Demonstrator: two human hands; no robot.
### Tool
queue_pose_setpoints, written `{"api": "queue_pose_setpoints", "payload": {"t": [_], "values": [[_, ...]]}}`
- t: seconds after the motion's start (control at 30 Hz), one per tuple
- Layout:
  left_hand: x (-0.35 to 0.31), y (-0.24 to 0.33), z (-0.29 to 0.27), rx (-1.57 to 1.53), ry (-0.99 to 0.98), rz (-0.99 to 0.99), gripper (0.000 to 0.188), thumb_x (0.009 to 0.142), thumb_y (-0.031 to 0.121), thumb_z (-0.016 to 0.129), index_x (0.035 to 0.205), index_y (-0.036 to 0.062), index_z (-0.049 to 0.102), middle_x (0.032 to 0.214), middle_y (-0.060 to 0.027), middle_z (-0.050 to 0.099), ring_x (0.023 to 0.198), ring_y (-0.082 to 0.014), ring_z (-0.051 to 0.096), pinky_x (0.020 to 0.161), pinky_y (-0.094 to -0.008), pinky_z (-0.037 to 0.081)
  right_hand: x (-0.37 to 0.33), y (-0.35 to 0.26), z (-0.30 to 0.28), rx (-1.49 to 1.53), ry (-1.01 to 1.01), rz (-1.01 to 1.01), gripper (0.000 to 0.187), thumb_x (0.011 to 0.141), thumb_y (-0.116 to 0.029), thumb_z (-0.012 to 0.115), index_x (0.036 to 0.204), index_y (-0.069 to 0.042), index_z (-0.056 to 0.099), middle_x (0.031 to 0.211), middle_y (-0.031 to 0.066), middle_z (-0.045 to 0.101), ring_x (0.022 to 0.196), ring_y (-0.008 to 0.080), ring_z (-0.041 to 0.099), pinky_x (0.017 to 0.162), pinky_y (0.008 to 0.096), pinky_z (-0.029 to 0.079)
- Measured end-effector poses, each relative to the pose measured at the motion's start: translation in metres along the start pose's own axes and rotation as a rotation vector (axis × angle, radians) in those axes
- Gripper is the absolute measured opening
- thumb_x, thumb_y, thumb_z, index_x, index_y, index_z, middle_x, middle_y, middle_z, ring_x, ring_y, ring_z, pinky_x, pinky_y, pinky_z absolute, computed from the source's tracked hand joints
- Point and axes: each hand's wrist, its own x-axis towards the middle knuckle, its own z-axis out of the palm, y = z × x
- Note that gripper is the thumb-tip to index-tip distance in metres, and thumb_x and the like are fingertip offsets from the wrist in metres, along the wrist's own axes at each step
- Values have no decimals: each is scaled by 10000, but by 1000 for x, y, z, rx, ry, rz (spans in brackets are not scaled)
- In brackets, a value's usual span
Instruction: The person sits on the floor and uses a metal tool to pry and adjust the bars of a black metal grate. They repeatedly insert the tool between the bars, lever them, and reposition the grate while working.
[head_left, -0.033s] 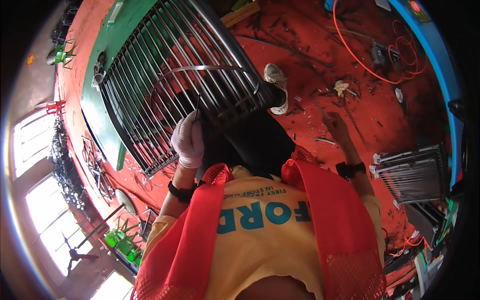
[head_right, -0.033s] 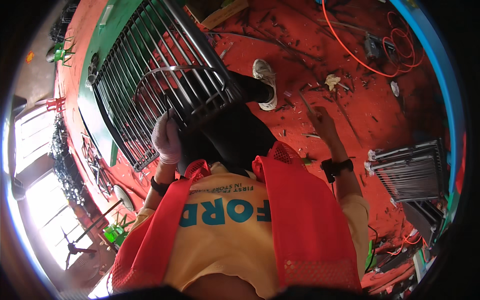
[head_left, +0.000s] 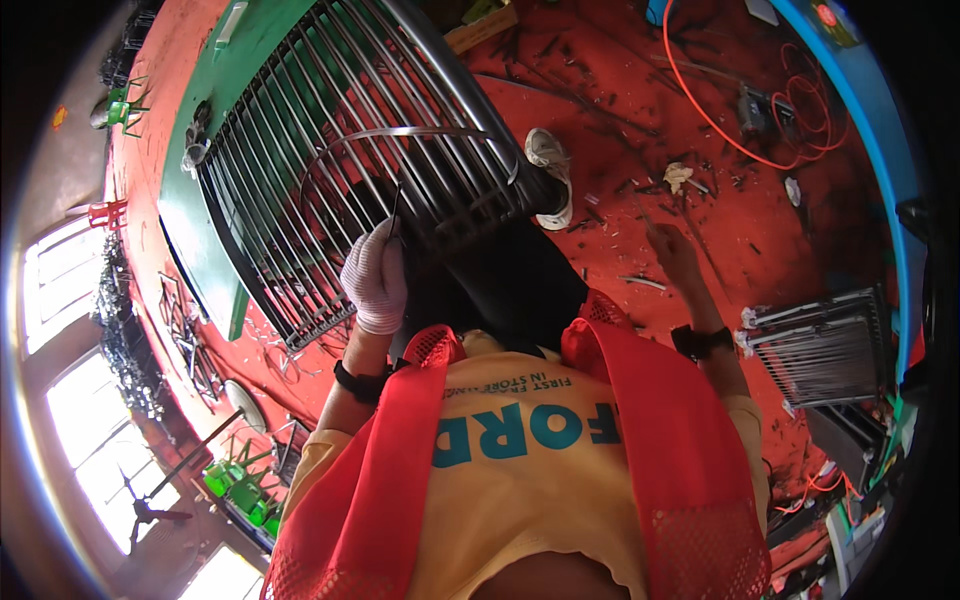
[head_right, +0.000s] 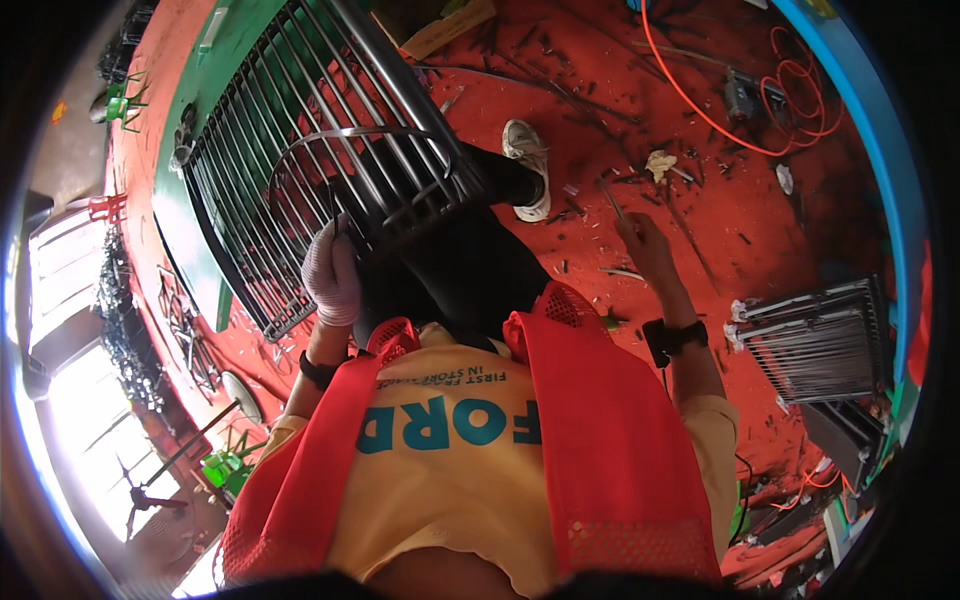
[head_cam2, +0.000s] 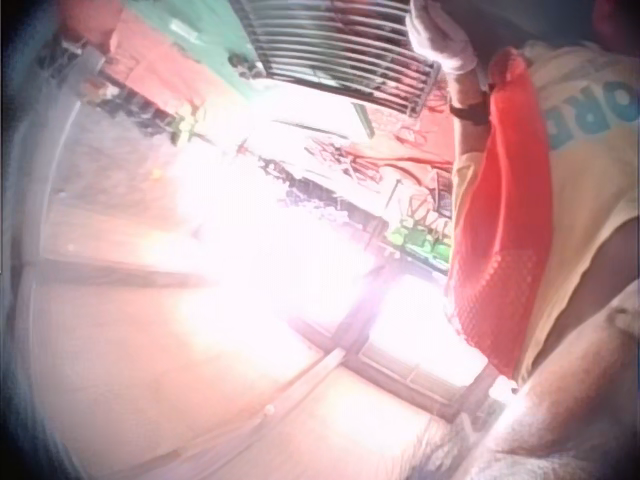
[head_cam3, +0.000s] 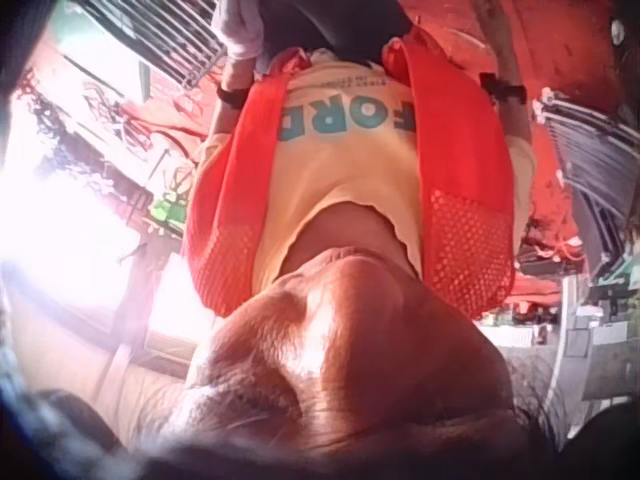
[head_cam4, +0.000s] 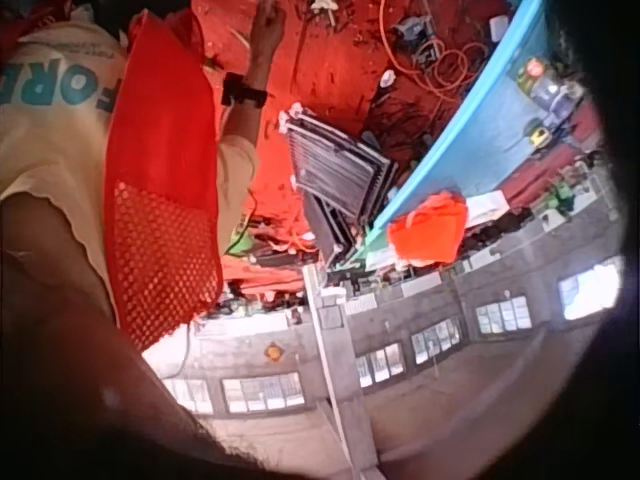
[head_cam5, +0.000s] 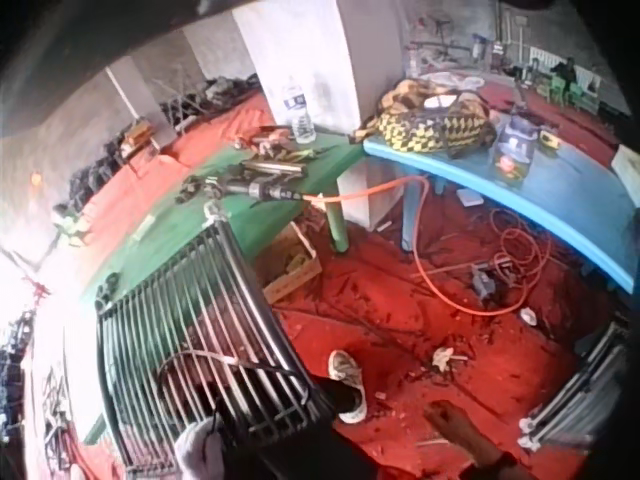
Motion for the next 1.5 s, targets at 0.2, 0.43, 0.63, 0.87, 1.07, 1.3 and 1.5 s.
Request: {"api": "queue_pose_setpoints", "payload": {"t": [0.2, 0.43, 0.63, 0.87, 1.07, 1.3, 1.5], "values": [[6, 8, -3, -14, -10, 76, 282, 824, -20, 600, 1098, 24, 648, 721, -115, 592, 624, -245, 590, 583, -312, 474, -52, -114, -37, -47, 24, -89, 248, 900, -217, 636, 995, 10, 608, 660, -37, 428, 601, 43, 375, 513, 232, 312], [9, 11, -7, 0, -36, 133, 307, 812, -11, 621, 1113, 46, 649, 709, -104, 579, 620, -246, 580, 589, -328, 477, -101, -209, -40, -222, 43, -492, 378, 843, -36, 668, 1214, -34, 593, 842, -5, 591, 654, 36, 453, 573, 207, 396], [9, 8, -5, 11, -43, 149, 287, 813, -12, 618, 1090, 48, 656, 697, -95, 567, 615, -235, 573, 575, -330, 468, -113, -228, -32, -296, 33, -459, 283, 854, -92, 681, 1115, -12, 607, 736, 38, 619, 554, 51, 497, 486, 230, 404], [8, 9, -4, 65, -48, 137, 280, 817, -3, 619, 1088, 58, 659, 688, -91, 562, 602, -231, 568, 562, -327, 465, -48, -208, 49, 473, -60, -188, 166, 870, -195, 684, 952, -75, 603, 729, -73, 496, 608, -2, 398, 514, 175, 304], [5, 9, -8, 63, -73, 68, 280, 814, -4, 620, 1084, 57, 662, 680, -89, 558, 595, -231, 567, 558, -324, 465, -22, -212, 100, 522, 8, -282, 190, 858, -160, 705, 933, -43, 575, 712, -75, 493, 588, 2, 391, 506, 171, 314], [6, 1, -11, 120, -41, 109, 270, 813, 5, 630, 1075, 59, 663, 669, -90, 540, 576, -231, 553, 540, -326, 454, -12, -211, 117, 559, 20, -299, 168, 864, -140, 700, 935, -61, 570, 701, -86, 471, 581, -13, 365, 490, 162, 285], [9, -6, -16, 90, 20, 103, 266, 804, 0, 645, 1064, 51, 667, 673, -94, 546, 577, -232, 556, 544, -322, 456, 1, -228, 127, 559, 7, -353, 194, 861, -157, 703, 853, -72, 529, 668, -89, 388, 576, 4, 326, 484, 183, 266]]}}
